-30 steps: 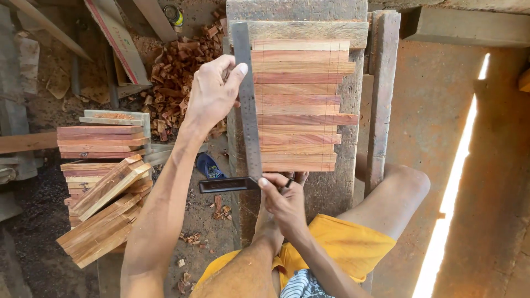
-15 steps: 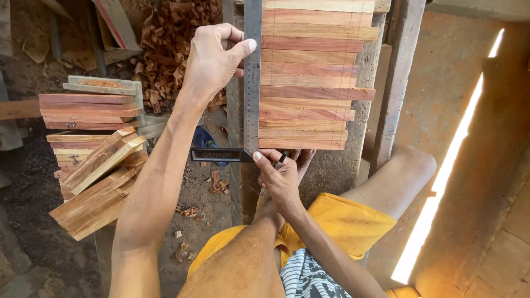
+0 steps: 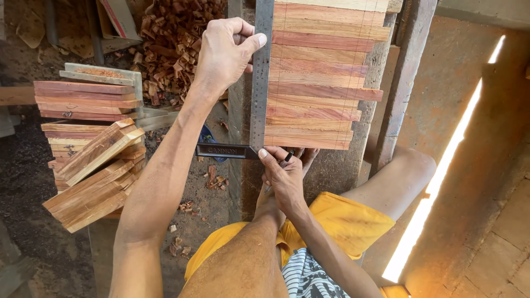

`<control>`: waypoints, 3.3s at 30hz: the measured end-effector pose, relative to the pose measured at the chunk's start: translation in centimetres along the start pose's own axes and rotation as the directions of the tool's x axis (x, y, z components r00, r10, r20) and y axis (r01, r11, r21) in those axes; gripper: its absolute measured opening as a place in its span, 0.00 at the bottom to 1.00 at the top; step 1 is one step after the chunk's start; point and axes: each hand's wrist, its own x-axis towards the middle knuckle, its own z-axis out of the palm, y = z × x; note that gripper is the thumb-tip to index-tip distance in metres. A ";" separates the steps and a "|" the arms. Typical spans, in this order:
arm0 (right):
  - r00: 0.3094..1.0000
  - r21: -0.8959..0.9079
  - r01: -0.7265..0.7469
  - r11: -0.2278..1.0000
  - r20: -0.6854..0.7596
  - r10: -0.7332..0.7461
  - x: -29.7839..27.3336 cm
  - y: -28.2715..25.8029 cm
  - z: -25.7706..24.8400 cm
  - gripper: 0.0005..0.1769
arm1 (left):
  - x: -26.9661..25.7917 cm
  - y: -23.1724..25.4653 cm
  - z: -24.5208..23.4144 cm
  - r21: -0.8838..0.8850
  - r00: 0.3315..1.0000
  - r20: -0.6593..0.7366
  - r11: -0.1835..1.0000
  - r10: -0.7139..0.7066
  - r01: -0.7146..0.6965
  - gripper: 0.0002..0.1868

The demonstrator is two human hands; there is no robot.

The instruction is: Using a square and a pencil to mark measurements on a stack of small wooden blocks.

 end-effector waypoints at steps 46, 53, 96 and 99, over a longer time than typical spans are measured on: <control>1.000 0.016 -0.007 1.000 0.029 0.006 0.5 0.5 -0.6 0.10 | 0.5 -0.1 0.3 0.035 0.999 0.004 0.999 -0.041 0.041 0.07; 0.999 0.013 0.003 1.000 0.039 -0.003 0.3 0.1 -0.4 0.11 | 0.3 -0.5 0.6 -0.017 0.998 -0.042 0.999 0.041 -0.041 0.07; 0.925 -0.317 0.361 0.877 0.001 -0.381 -3.2 -6.7 -0.6 0.18 | 0.5 -0.3 0.9 0.078 0.998 -0.064 0.997 -0.023 0.028 0.06; 0.731 -0.361 0.660 0.659 0.104 -0.674 -1.5 -9.3 -0.8 0.21 | 0.2 0.2 0.7 0.058 0.997 -0.061 0.997 -0.043 0.047 0.07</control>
